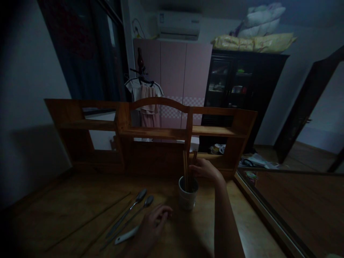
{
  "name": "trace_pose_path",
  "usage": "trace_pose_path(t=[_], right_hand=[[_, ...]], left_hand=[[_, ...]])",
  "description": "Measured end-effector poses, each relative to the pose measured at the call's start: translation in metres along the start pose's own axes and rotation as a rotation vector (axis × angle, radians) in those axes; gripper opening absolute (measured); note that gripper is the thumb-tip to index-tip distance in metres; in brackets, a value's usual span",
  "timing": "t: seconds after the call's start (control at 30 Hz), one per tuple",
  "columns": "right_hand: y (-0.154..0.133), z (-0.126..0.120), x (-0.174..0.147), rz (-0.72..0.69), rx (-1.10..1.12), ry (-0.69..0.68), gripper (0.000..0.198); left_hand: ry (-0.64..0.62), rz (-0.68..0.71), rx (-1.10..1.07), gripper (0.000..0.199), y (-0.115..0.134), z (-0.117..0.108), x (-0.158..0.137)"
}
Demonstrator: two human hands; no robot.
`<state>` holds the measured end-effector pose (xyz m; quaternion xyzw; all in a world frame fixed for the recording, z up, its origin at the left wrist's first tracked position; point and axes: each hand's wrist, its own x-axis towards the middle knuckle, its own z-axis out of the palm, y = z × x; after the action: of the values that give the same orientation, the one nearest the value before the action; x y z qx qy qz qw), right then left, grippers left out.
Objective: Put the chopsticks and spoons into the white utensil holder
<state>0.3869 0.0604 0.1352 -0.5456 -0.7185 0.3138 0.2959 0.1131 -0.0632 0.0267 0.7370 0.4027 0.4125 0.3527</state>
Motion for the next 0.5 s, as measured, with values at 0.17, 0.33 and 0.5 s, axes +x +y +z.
trace_pose_path(t=[0.17, 0.33, 0.5], right_hand=[[-0.007, -0.005, -0.009, -0.019, -0.046, 0.019, 0.044], [-0.016, -0.021, -0.025, -0.069, -0.024, 0.093, 0.045], [-0.033, -0.036, -0.042, -0.095, -0.048, 0.214, 0.046]], left_hand=[[0.029, -0.003, -0.018, 0.025, -0.001, 0.001, -0.001], [0.070, 0.027, 0.019, 0.026, 0.000, 0.000, 0.004], [0.209, -0.013, 0.261, 0.030, 0.001, -0.050, 0.025]])
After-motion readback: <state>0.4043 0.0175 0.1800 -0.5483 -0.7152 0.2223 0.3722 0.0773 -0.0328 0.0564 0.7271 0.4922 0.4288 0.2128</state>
